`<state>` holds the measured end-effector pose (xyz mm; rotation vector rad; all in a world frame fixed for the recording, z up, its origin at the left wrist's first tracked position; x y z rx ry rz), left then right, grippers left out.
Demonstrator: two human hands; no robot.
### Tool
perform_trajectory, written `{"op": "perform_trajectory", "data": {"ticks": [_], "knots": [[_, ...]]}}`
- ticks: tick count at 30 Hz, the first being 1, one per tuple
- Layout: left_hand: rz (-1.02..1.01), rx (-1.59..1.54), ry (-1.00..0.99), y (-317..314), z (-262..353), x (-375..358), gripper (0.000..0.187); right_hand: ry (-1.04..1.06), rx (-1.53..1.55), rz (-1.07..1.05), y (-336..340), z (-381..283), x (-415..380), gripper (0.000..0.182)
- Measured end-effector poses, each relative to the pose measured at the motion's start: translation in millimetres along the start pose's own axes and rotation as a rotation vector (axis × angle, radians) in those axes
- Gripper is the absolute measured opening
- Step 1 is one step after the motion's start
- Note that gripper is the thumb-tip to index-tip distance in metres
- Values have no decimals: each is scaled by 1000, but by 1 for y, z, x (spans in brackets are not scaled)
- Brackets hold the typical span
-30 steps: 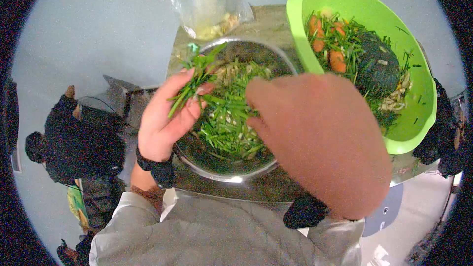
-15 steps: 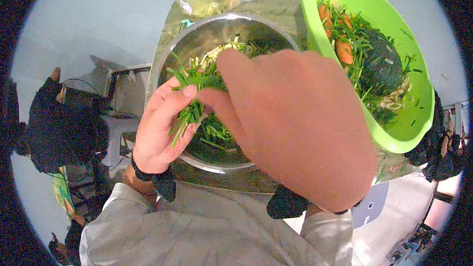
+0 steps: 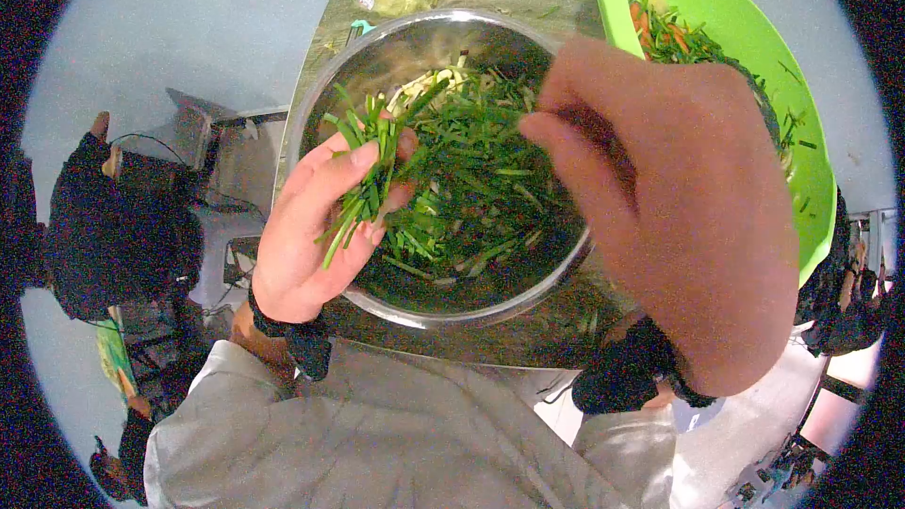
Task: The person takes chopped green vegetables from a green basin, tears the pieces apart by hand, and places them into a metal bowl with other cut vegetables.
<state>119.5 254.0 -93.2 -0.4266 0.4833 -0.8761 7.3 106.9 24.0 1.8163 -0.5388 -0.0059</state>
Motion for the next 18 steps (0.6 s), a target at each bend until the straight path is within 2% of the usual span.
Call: {"op": "perform_trajectory", "data": {"ticks": [1, 4, 10, 18], "knots": [[9, 18, 6, 4, -1, 1, 32, -24, -19, -22, -2, 5, -1, 13], [-177, -268, -6, 1, 1, 3, 26, 32, 32, -75, -10, -4, 3, 15], [-221, -305, 0, -3, 2, 2, 23, 253, 161, -69, -24, -42, 3, 18], [-174, -283, 33, 3, -2, 1, 20, 374, 102, -15, -27, -58, 3, 18]]}}
Point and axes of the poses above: each hand's wrist, its own x-axis towards the middle knuckle, its own y-axis out of the back of the hand, z = x × y, the point moved 7 cm from there along x, towards the middle knuckle, and after that the axes turned 6 degrees about -y, right-handed, at the moved point
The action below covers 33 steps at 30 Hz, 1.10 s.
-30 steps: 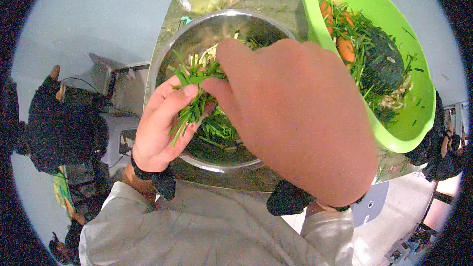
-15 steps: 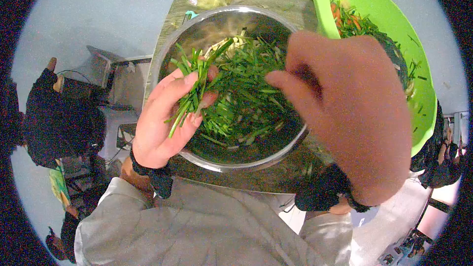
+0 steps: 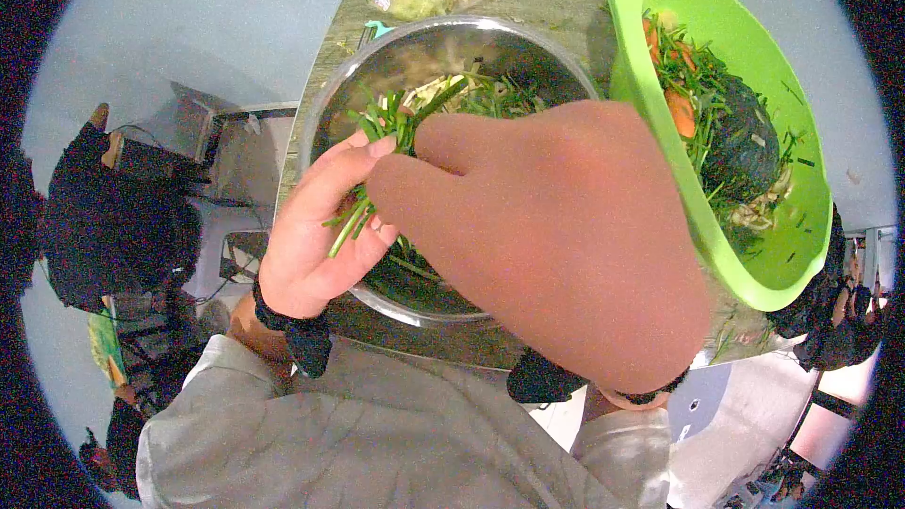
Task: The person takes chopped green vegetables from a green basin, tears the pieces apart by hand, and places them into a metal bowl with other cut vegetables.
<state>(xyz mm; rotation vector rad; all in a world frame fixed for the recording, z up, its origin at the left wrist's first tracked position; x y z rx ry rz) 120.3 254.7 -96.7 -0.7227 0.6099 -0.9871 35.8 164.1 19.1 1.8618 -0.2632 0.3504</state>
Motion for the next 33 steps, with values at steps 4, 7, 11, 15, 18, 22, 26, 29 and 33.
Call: {"op": "perform_trajectory", "data": {"ticks": [4, 7, 11, 15, 18, 22, 26, 29, 33], "knots": [[16, 6, -6, 1, 0, -1, 19, 4, -9, 34, 0, -2, 1, 17], [26, 13, -9, 1, 0, -1, 19, 9, -26, 29, -1, -1, 3, 17], [39, 19, -16, 3, -1, -2, 18, 33, -10, 11, -4, -2, 2, 18], [39, 4, -12, 3, -2, -1, 18, 32, 2, 11, -5, 0, 2, 17], [20, -39, 2, 2, -2, 1, 18, 8, 24, 1, -4, 2, 2, 17], [2, -40, -12, 3, -3, 3, 19, -11, 96, -25, 14, 10, -3, 19], [-135, 761, -331, 13, 19, -19, 44, -407, -99, 275, 71, 52, -35, 19], [-219, 1057, -526, 8, 13, -20, 53, -730, -344, 509, 113, 104, -74, 19], [6, 674, -244, 23, 7, -10, 46, -896, -382, 323, 114, 133, -96, 17]]}}
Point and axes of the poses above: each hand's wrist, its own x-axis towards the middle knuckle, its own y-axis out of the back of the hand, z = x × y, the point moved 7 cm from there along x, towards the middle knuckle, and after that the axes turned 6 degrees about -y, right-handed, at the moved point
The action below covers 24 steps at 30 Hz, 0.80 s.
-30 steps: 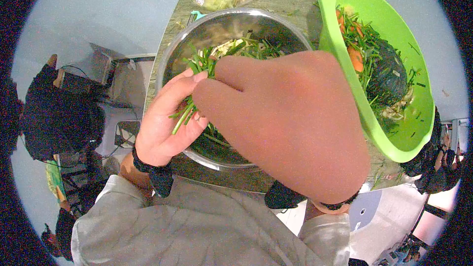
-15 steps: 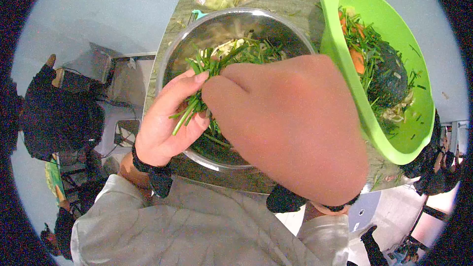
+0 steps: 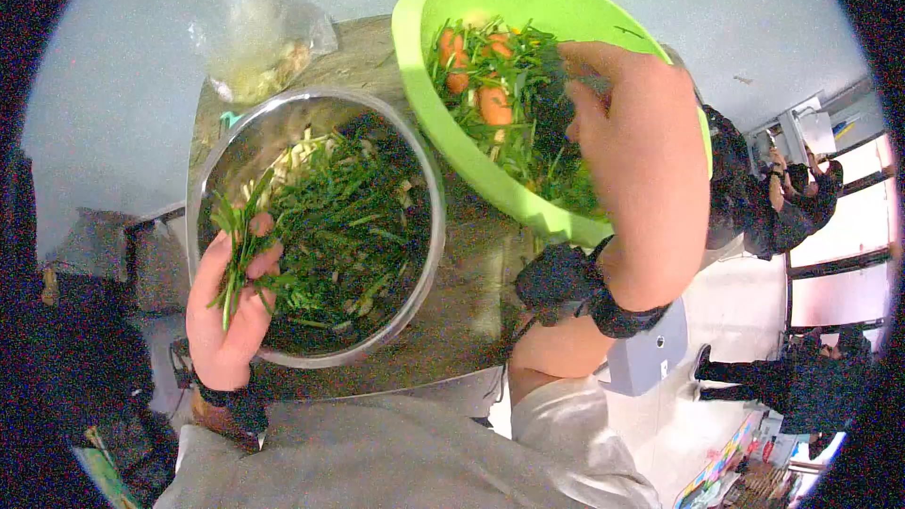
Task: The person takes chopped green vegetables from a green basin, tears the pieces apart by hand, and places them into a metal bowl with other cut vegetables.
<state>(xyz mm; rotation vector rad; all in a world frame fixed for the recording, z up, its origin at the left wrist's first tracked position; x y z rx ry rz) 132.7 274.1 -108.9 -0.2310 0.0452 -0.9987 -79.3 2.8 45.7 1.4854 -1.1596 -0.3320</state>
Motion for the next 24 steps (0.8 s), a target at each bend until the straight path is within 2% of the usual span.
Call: {"op": "perform_trajectory", "data": {"ticks": [1, 3, 6, 9, 10, 12, 13, 15, 20, 22, 24], "knots": [[53, -133, 91, 0, -2, 1, 44, -12, 70, 25, 0, -1, 1, 16], [92, -772, 287, -7, -11, 2, 39, -32, 115, 40, -2, -3, 5, 14], [254, -564, 345, -6, -8, -1, 34, -11, 49, 39, -3, -10, 7, 14], [152, -621, 276, -11, -7, 5, 32, 115, 26, 84, -7, -9, 7, 15], [156, -566, 257, -14, -2, 4, 31, 143, 20, 89, -7, -12, 6, 16], [7, -250, 81, -14, 11, 6, 36, 148, 24, 60, -7, -19, 1, 18], [-12, -242, 75, -16, 13, 6, 36, 140, 44, -6, -7, -26, 1, 17], [15, -416, 192, -20, 10, 7, 35, 75, 236, -115, -10, -48, -9, 16], [30, -538, 299, -27, 9, 8, 35, 472, 453, -290, -33, -121, -42, 25], [13, -540, 308, -29, 10, 8, 34, 586, 459, -288, -42, -135, -47, 26], [-1, -541, 320, -30, 10, 8, 34, 594, 461, -280, -49, -141, -47, 25]]}}
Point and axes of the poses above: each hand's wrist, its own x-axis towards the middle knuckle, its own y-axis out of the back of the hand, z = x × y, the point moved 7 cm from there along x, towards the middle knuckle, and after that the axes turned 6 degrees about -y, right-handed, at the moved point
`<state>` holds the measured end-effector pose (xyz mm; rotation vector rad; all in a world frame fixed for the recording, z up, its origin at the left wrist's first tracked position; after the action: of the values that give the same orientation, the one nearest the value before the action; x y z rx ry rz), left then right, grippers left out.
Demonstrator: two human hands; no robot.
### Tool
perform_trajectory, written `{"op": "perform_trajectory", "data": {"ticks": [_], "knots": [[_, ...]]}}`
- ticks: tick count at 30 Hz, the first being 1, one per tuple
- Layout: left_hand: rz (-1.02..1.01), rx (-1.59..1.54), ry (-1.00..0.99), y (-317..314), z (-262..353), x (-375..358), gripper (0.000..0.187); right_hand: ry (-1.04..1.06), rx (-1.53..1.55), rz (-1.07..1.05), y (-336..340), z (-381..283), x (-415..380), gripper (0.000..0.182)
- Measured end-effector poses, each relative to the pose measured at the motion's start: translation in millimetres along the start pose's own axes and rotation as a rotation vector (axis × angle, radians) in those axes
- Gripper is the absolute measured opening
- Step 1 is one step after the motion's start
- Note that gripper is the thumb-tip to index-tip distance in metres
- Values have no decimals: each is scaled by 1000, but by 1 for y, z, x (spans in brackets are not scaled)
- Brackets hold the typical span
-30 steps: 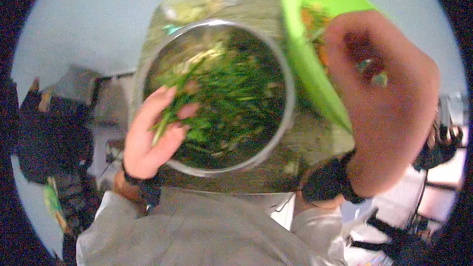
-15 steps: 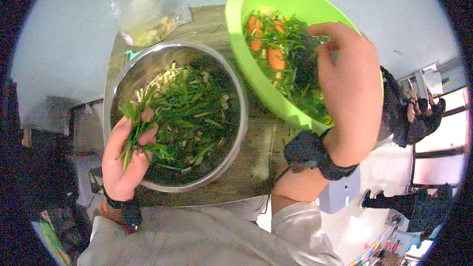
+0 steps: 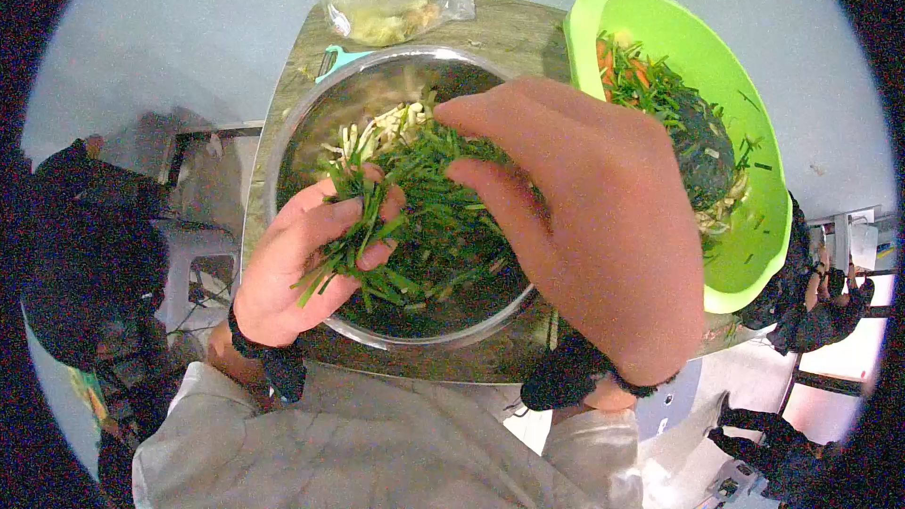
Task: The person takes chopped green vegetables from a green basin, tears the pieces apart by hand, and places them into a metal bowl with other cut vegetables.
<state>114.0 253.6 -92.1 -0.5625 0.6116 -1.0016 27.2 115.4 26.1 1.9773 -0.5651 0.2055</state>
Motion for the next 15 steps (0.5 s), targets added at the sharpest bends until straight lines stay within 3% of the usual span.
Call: {"op": "perform_trajectory", "data": {"ticks": [8, 11, 15], "knots": [[59, 71, -17, -10, 4, -2, 25, -7, 51, -48, -8, 4, 3, 9], [8, 7, -34, -8, 4, -1, 25, -63, -24, 31, 5, 12, 0, 8], [-128, 196, -204, -5, 3, 0, 26, -122, -82, 45, 15, 19, -3, 9]]}}
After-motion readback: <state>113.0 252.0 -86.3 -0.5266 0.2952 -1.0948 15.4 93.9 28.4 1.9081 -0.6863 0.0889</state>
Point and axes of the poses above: each hand's wrist, its own x-axis towards the middle knuckle, its own y-axis out of the back of the hand, z = x × y, the point moved 7 cm from there along x, towards the middle knuckle, and after that the axes turned 6 degrees about -y, right-handed, at the moved point
